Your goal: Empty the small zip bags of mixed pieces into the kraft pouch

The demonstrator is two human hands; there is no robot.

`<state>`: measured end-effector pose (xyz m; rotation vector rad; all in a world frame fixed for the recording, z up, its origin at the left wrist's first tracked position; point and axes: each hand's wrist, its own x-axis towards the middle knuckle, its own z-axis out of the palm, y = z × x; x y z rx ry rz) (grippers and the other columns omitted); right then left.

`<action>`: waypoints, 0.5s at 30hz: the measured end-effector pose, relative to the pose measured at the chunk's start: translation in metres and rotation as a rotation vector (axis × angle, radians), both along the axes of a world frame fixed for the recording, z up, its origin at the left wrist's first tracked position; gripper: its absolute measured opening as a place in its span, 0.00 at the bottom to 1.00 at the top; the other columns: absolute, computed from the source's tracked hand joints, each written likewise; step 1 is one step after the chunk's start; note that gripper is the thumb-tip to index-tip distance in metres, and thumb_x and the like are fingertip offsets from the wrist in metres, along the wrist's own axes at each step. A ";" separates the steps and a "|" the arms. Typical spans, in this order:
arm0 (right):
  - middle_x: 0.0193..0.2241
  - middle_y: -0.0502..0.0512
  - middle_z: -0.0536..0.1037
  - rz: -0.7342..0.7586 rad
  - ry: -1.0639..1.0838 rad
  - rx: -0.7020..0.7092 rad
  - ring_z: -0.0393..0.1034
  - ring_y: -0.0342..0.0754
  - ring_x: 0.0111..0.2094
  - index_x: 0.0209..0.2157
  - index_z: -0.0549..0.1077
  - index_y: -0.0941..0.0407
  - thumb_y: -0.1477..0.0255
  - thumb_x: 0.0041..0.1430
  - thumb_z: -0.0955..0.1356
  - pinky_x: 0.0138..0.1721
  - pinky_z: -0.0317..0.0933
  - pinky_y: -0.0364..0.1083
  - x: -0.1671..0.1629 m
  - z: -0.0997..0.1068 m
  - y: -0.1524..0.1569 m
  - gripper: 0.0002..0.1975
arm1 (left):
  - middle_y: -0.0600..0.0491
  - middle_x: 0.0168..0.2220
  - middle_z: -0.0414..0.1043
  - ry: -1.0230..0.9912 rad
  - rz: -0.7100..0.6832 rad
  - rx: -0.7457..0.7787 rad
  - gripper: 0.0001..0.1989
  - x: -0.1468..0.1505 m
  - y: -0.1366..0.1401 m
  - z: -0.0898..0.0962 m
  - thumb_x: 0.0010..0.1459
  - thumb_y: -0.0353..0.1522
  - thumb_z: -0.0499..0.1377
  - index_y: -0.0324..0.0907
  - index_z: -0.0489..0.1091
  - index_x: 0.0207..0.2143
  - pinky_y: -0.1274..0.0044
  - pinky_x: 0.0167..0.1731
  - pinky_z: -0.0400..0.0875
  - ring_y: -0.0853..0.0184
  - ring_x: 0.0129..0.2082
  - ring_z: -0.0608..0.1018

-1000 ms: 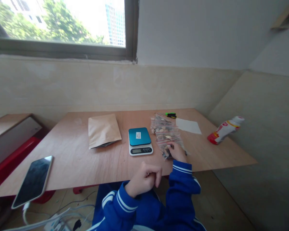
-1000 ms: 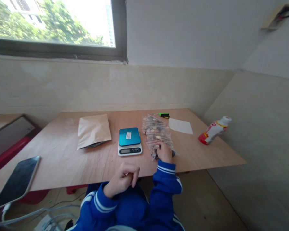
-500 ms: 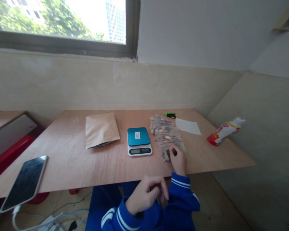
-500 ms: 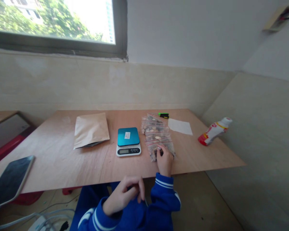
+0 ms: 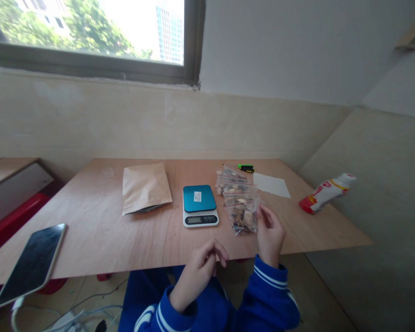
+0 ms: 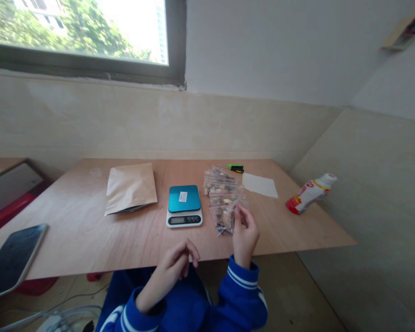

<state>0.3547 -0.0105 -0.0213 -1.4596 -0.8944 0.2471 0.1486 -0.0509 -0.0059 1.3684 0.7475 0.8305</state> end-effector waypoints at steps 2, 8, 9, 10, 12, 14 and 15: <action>0.46 0.67 0.77 0.028 0.090 0.061 0.73 0.56 0.47 0.44 0.75 0.62 0.60 0.54 0.68 0.49 0.65 0.55 -0.013 0.012 -0.002 0.22 | 0.54 0.29 0.68 -0.024 0.091 0.003 0.09 -0.003 0.002 0.003 0.58 0.28 0.47 0.39 0.67 0.34 0.82 0.19 0.58 0.76 0.20 0.65; 0.46 0.61 0.78 0.357 0.124 0.055 0.73 0.55 0.47 0.43 0.76 0.57 0.63 0.55 0.69 0.49 0.66 0.53 -0.053 0.042 -0.011 0.17 | 0.54 0.32 0.67 -0.156 0.360 -0.009 0.09 -0.018 0.000 0.017 0.60 0.37 0.52 0.41 0.67 0.35 0.82 0.19 0.62 0.74 0.23 0.67; 0.46 0.60 0.78 0.451 0.105 0.048 0.73 0.54 0.47 0.42 0.76 0.56 0.64 0.55 0.69 0.50 0.66 0.53 -0.060 0.046 -0.012 0.15 | 0.54 0.32 0.67 -0.189 0.393 -0.015 0.10 -0.020 0.000 0.019 0.60 0.38 0.53 0.41 0.67 0.35 0.82 0.19 0.63 0.74 0.23 0.68; 0.46 0.59 0.78 0.560 0.081 0.038 0.73 0.53 0.48 0.41 0.77 0.55 0.64 0.56 0.69 0.51 0.65 0.53 -0.066 0.050 -0.013 0.13 | 0.54 0.31 0.67 -0.225 0.421 -0.030 0.11 -0.022 0.001 0.020 0.60 0.39 0.53 0.41 0.68 0.35 0.81 0.20 0.64 0.73 0.23 0.68; 0.47 0.56 0.78 0.774 0.028 0.008 0.72 0.52 0.50 0.39 0.77 0.54 0.66 0.58 0.68 0.53 0.64 0.52 -0.080 0.056 -0.016 0.10 | 0.55 0.28 0.68 -0.297 0.469 -0.075 0.14 -0.027 0.006 0.021 0.59 0.42 0.54 0.40 0.68 0.33 0.80 0.22 0.65 0.72 0.23 0.69; 0.49 0.55 0.77 0.939 -0.023 -0.029 0.71 0.50 0.51 0.39 0.77 0.53 0.69 0.60 0.67 0.55 0.62 0.51 -0.094 0.060 -0.017 0.09 | 0.56 0.23 0.66 -0.347 0.515 -0.122 0.19 -0.032 0.012 0.019 0.56 0.48 0.55 0.40 0.68 0.28 0.79 0.24 0.66 0.72 0.22 0.69; 0.49 0.54 0.77 0.991 -0.049 -0.039 0.70 0.49 0.52 0.40 0.77 0.52 0.70 0.61 0.66 0.56 0.62 0.50 -0.102 0.061 -0.018 0.09 | 0.57 0.21 0.66 -0.358 0.546 -0.144 0.22 -0.035 0.015 0.017 0.54 0.50 0.56 0.40 0.67 0.25 0.79 0.25 0.66 0.72 0.22 0.69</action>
